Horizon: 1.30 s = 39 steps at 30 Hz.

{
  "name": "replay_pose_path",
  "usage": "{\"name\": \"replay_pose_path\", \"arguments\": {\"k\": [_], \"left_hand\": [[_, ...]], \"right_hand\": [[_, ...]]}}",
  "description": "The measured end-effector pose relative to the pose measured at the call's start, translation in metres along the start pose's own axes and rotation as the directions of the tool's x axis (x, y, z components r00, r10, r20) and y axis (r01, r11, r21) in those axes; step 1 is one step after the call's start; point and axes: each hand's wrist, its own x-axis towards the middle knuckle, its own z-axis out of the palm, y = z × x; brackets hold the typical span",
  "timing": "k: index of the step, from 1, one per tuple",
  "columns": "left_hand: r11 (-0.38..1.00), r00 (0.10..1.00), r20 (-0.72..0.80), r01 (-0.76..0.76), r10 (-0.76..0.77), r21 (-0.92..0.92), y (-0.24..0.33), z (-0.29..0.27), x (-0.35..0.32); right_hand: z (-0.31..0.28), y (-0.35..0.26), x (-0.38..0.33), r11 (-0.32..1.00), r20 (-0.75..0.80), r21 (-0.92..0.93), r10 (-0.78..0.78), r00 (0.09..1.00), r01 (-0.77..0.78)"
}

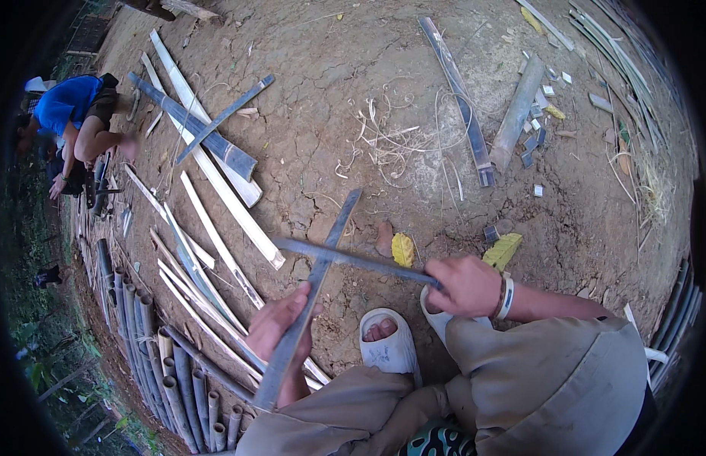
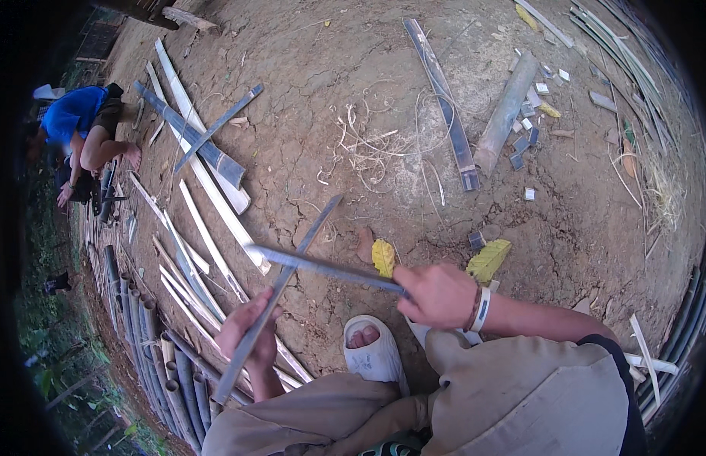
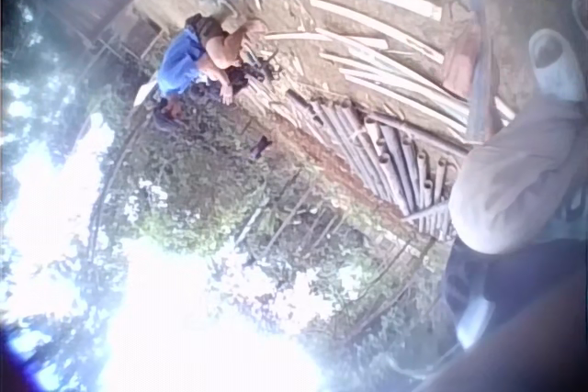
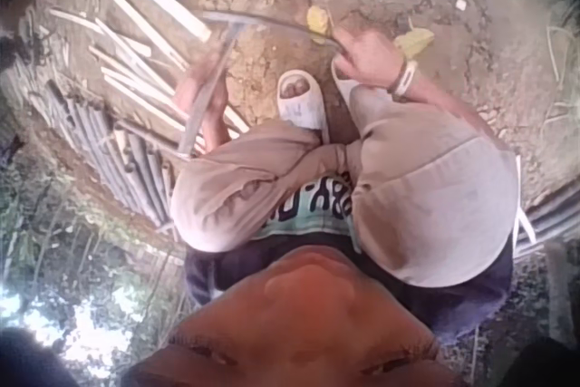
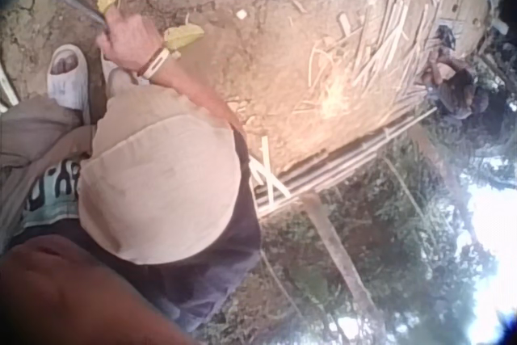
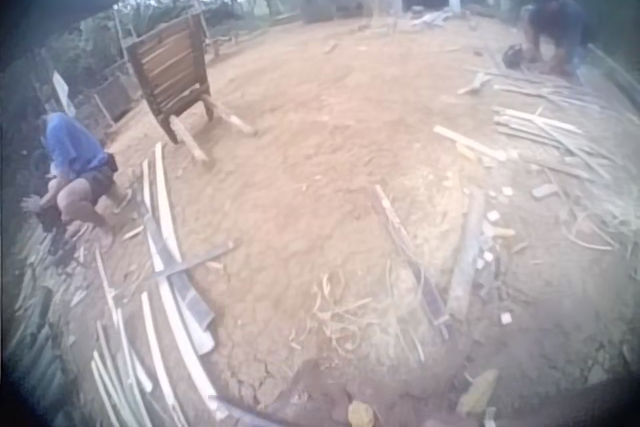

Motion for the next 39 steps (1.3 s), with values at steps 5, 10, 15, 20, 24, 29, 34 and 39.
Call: {"name": "replay_pose_path", "arguments": {"k": [5,10,15,20,24,29,34,39], "left_hand": [[0.999,0.996,-0.076,0.045,-0.043,0.018,0.004,-0.005,-0.018],[0.987,0.983,-0.099,0.16,-0.157,0.023,-0.002,-0.001,-0.026],[0.977,0.969,-0.14,0.209,-0.202,0.038,-0.01,-0.005,-0.031],[0.97,0.952,-0.195,0.243,-0.235,0.021,-0.016,-0.005,-0.033],[0.973,0.948,-0.222,0.225,-0.23,-0.047,-0.014,-0.002,-0.028],[0.99,0.972,-0.207,0.089,-0.112,-0.113,-0.026,0.002,-0.029],[1.0,0.995,0.096,-0.002,0.003,-0.008,-0.001,-0.017,-0.006],[0.97,0.887,0.442,-0.207,0.133,0.124,0.016,-0.02,0.012]], "right_hand": [[0.01,0.026,0.012,0.96,0.054,-0.047,0.278,0.959,-0.276],[-0.007,0.016,0.016,0.973,0.081,-0.059,0.226,0.971,-0.222],[-0.009,0.026,0.037,0.949,0.072,-0.103,0.306,0.949,-0.298],[-0.01,0.002,0.032,0.983,0.146,-0.056,0.182,0.972,-0.175],[-0.006,0.06,0.041,0.928,0.004,-0.144,0.348,0.937,-0.344],[-0.012,0.007,0.031,0.971,0.125,-0.128,0.216,0.968,-0.2],[-0.004,0.05,0.035,0.92,0.051,0.013,0.39,0.919,-0.391],[0.002,0.06,0.017,0.87,-0.059,0.203,0.469,0.881,-0.449]]}}
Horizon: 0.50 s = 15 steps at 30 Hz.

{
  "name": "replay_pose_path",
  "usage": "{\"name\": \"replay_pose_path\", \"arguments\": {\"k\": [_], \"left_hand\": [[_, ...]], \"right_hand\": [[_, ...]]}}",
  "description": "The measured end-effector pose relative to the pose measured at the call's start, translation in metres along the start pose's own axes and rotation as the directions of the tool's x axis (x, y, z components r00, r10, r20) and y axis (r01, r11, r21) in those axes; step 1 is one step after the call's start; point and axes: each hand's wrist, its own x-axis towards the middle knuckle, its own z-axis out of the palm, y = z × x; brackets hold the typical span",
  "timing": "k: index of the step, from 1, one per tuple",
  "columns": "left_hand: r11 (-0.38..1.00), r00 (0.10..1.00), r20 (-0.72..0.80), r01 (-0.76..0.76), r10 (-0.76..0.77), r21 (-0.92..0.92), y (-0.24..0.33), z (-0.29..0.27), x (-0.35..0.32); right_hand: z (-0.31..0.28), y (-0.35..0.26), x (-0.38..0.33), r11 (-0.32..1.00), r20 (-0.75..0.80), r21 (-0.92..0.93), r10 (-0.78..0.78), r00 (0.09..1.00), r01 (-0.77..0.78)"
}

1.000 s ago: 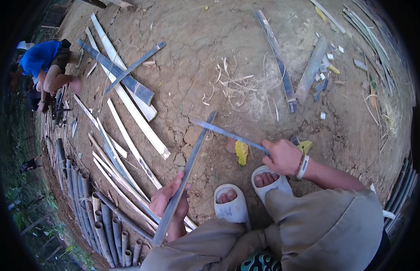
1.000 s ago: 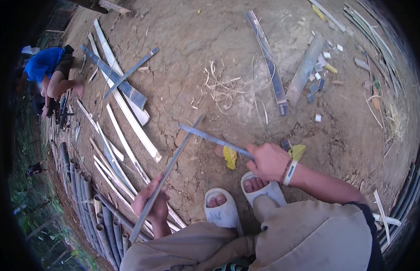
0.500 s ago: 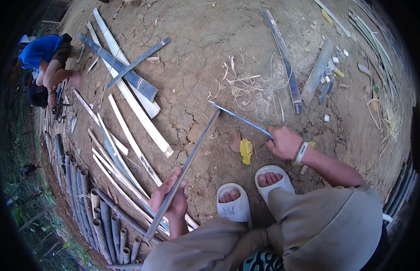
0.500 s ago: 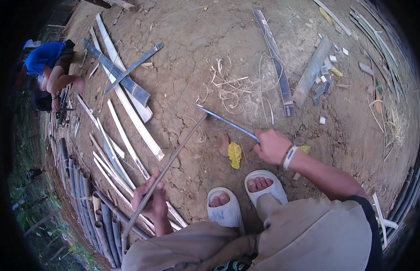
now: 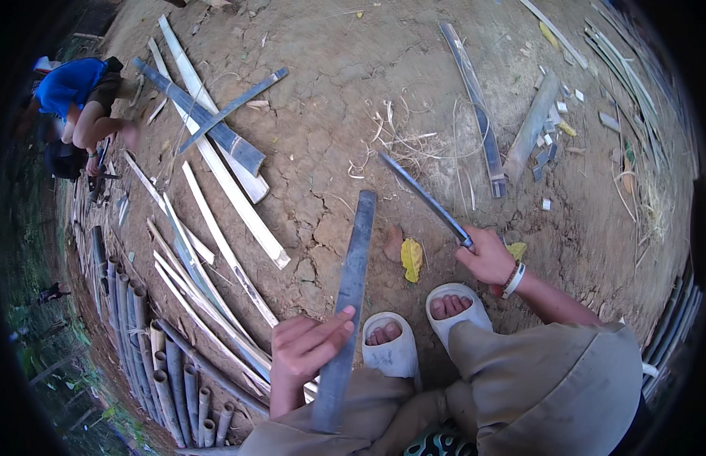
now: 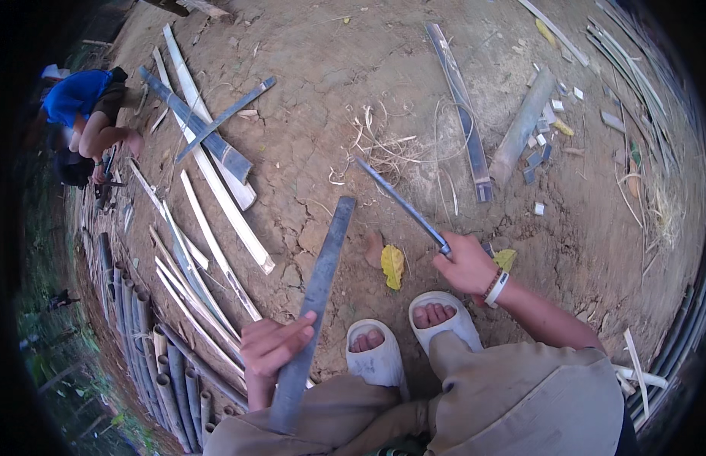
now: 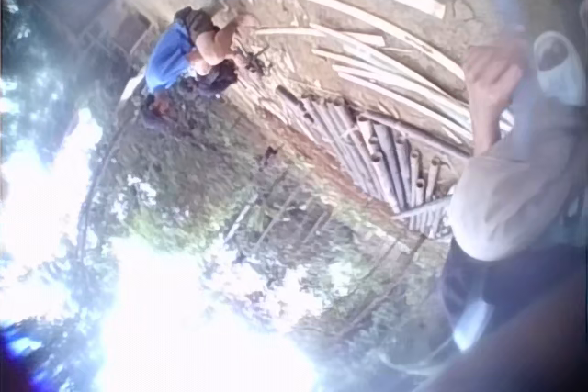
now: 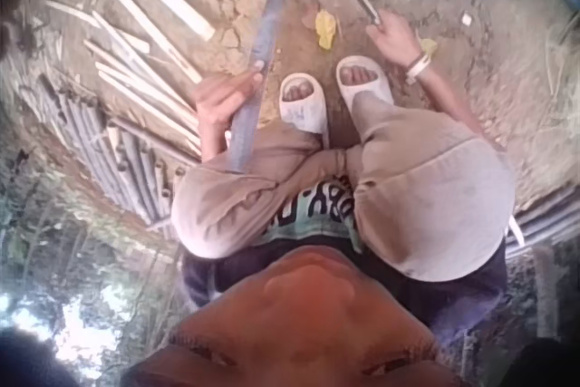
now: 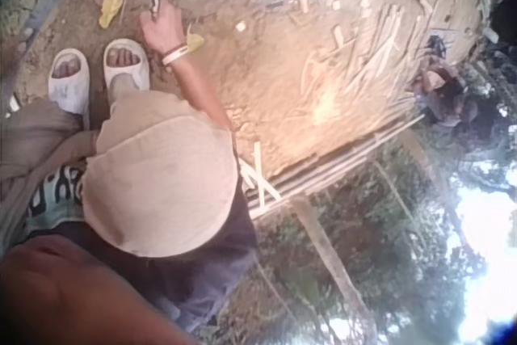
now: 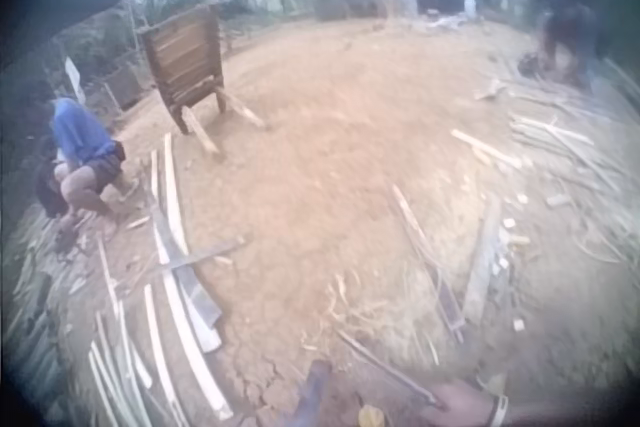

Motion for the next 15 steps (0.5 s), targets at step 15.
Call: {"name": "replay_pose_path", "arguments": {"k": [15], "left_hand": [[0.959,0.96,-0.025,-0.279,0.28,0.054,0.026,0.056,-0.024]], "right_hand": [[0.019,0.008,-0.017,0.988,0.008,0.141,0.057,0.998,-0.057]]}}
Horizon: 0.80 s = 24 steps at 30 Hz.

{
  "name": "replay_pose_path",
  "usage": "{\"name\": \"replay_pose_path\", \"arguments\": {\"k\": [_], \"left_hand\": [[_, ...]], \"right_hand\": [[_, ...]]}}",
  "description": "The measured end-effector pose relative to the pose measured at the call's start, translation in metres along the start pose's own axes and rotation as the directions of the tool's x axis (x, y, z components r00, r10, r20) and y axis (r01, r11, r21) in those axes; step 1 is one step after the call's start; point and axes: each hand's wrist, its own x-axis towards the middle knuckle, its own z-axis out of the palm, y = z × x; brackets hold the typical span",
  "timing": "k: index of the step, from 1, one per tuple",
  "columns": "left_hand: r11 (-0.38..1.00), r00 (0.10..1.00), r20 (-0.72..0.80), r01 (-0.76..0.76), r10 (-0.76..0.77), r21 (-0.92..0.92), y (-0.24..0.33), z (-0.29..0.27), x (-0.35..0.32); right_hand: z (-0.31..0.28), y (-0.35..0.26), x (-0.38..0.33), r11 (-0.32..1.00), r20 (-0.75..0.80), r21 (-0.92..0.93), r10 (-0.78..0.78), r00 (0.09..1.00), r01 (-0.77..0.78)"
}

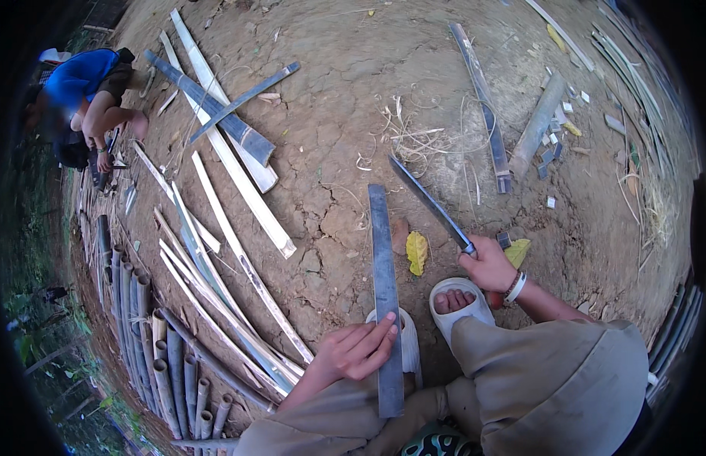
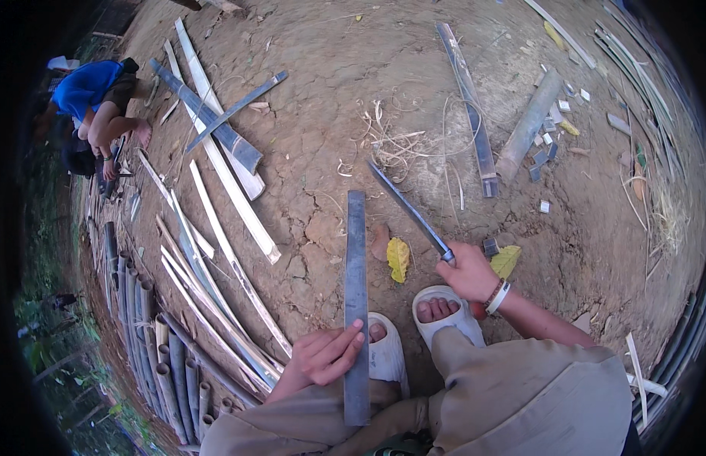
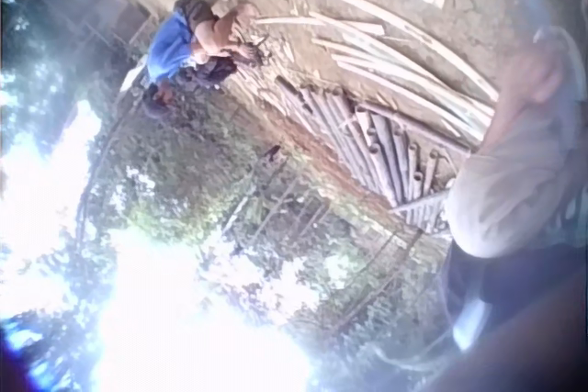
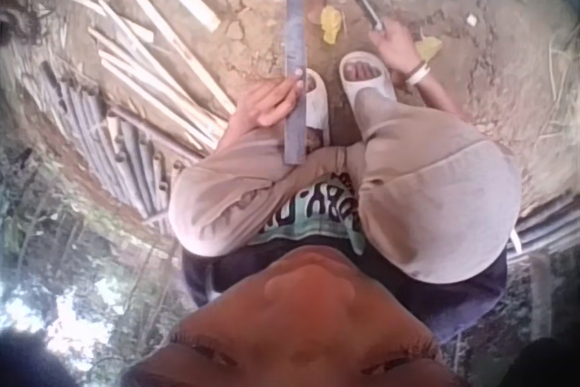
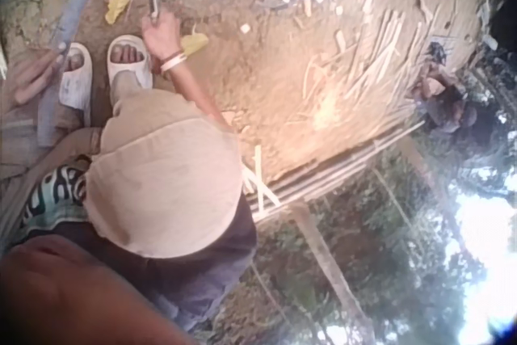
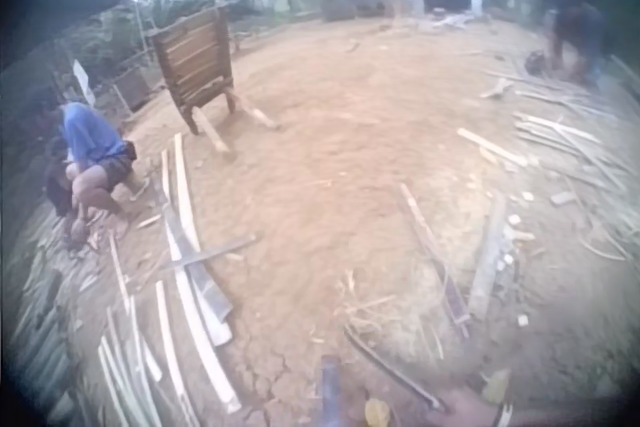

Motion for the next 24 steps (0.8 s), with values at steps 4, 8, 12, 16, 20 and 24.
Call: {"name": "replay_pose_path", "arguments": {"k": [4,8,12,16,20,24], "left_hand": [[0.998,0.999,0.019,-0.035,0.034,0.053,0.005,0.012,-0.015],[0.993,0.995,0.035,-0.091,0.089,0.078,0.008,0.021,-0.011],[0.986,0.986,-0.006,-0.163,0.164,0.031,0.008,0.025,-0.004],[0.955,0.947,-0.124,-0.296,0.297,0.026,0.005,0.04,0.01],[0.922,0.887,-0.251,-0.371,0.387,0.11,0.014,0.05,0.013],[0.926,0.892,-0.25,-0.365,0.377,0.094,-0.013,0.047,0.027]], "right_hand": [[0.012,-0.01,-0.007,0.956,0.098,0.262,0.111,0.989,-0.133],[0.023,-0.023,-0.019,0.848,0.214,0.462,0.176,0.961,-0.259],[0.034,-0.045,-0.028,0.781,0.292,0.562,0.12,0.949,-0.272],[0.033,-0.048,-0.04,0.747,0.35,0.613,0.035,0.936,-0.257],[0.023,-0.059,-0.046,0.729,0.378,0.637,-0.012,0.926,-0.251],[0.012,-0.07,-0.029,0.63,0.156,0.766,0.017,0.988,-0.132]]}}
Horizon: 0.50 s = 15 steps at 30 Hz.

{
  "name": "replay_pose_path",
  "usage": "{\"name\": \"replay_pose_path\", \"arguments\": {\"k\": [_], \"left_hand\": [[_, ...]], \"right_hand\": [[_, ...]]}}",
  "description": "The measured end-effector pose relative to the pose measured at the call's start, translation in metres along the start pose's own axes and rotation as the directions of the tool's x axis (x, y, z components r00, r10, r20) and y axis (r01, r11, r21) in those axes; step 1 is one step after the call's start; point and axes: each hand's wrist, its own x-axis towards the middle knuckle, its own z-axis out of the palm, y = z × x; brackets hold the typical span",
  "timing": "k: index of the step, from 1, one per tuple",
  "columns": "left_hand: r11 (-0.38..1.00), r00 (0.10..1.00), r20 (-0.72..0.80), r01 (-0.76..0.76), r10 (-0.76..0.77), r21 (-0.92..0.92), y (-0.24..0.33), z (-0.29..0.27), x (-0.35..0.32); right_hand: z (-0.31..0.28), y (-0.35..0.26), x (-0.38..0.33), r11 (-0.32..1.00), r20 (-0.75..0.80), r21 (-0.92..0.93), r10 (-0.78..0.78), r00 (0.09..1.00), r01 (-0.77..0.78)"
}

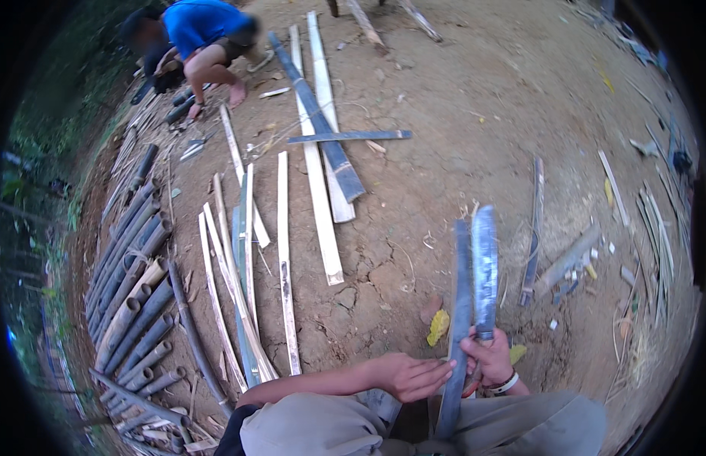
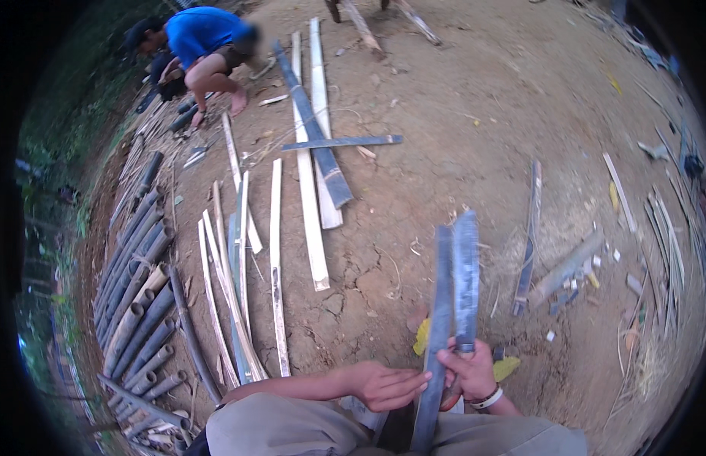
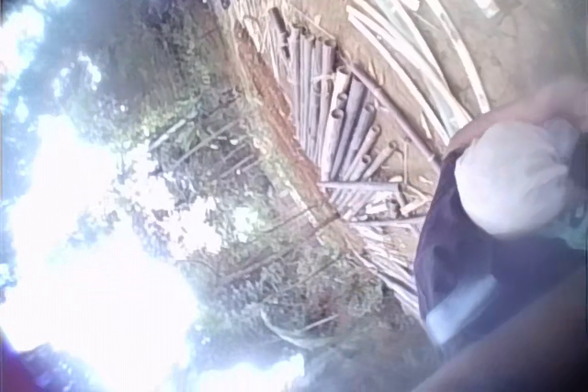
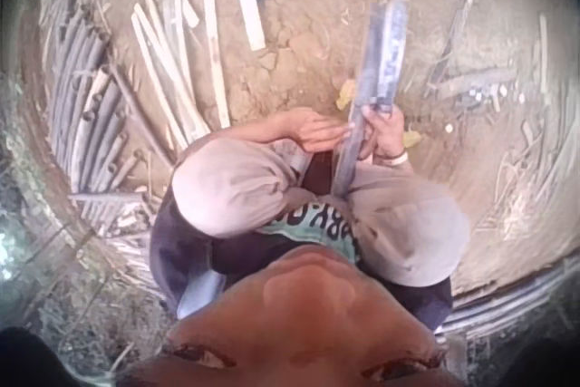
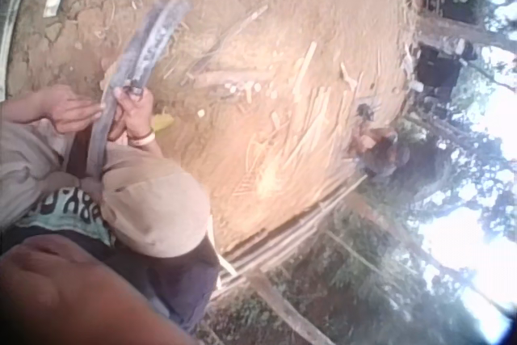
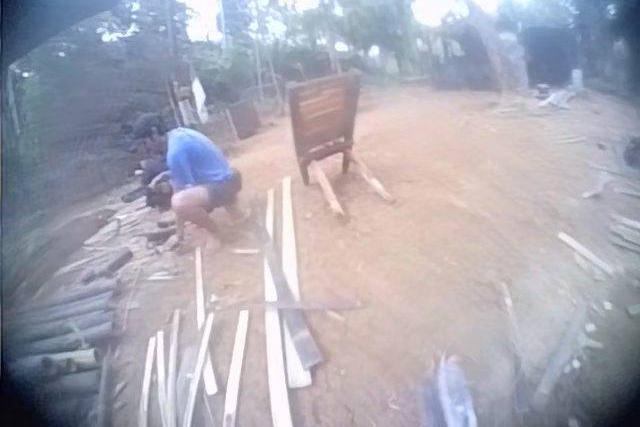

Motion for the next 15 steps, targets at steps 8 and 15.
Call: {"name": "replay_pose_path", "arguments": {"k": [8,15], "left_hand": [[0.759,0.753,-0.1,0.638,-0.65,-0.13,-0.054,-0.002,-0.045],[0.329,0.272,-0.206,0.879,-0.94,-0.346,-0.068,-0.038,-0.058]], "right_hand": [[-0.114,-0.07,0.082,0.884,-0.282,-0.331,-0.427,0.859,0.331],[-0.242,-0.089,0.133,0.385,-0.229,-0.919,-0.701,0.675,0.088]]}}
